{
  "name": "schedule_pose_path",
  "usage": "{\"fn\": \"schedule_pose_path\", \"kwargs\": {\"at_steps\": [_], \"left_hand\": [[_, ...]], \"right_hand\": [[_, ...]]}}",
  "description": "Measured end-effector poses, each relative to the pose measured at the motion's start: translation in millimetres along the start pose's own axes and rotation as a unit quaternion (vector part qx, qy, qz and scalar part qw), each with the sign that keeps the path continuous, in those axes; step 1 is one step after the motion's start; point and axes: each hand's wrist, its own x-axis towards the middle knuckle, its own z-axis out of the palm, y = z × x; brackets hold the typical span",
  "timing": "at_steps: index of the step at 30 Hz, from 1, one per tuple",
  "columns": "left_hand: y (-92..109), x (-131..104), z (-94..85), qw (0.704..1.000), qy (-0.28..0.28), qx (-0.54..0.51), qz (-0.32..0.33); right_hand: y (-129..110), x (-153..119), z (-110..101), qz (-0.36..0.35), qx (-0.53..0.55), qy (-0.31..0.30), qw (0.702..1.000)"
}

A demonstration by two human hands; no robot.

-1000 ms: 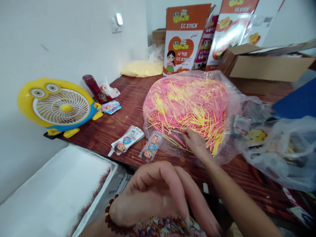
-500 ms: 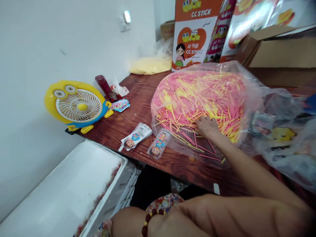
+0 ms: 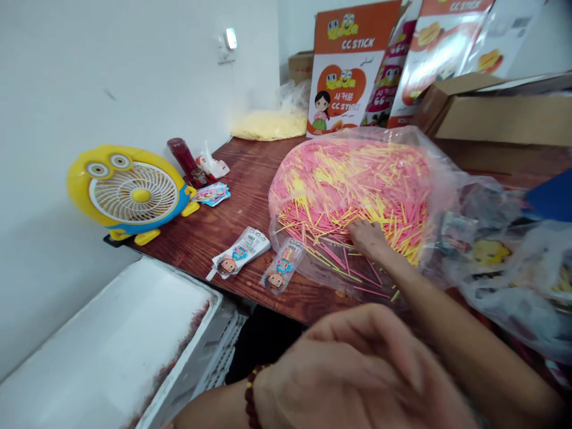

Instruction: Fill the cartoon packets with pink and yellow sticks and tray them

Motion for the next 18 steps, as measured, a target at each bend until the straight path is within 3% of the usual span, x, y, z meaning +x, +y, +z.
{"fn": "schedule_pose_path", "kwargs": {"at_steps": [1,3,5,6,9,11,14,16,18], "left_hand": [[15,8,6.3,1.000,-0.003,-0.024,-0.009],[45,16,1.7,0.996,0.087,0.017,0.012],[72,14,-28.7,0.964,0.222,0.129,0.063],[85,12,-51.0,0.931,0.289,0.198,0.106],[124,5,-121.3,0.770,0.427,0.420,0.220],[148,5,-154.7,0.648,0.461,0.570,0.206],[173,12,-176.8,0.490,0.458,0.736,0.094],[180,18,-180.7,0.420,0.453,0.785,0.037],[182,23,-182.8,0.372,0.448,0.813,-0.015]], "right_hand": [[1,-1,1,0.002,0.015,0.003,1.000],[2,-4,3,0.005,0.048,0.009,0.999],[3,-4,7,0.018,0.086,0.018,0.996],[3,-4,9,0.024,0.107,0.030,0.994],[2,-1,13,0.042,0.212,0.091,0.972],[1,0,15,0.056,0.320,0.129,0.937],[-1,-3,20,0.102,0.459,0.175,0.865],[-4,-10,25,0.121,0.531,0.194,0.816],[-7,-19,31,0.121,0.598,0.195,0.768]]}}
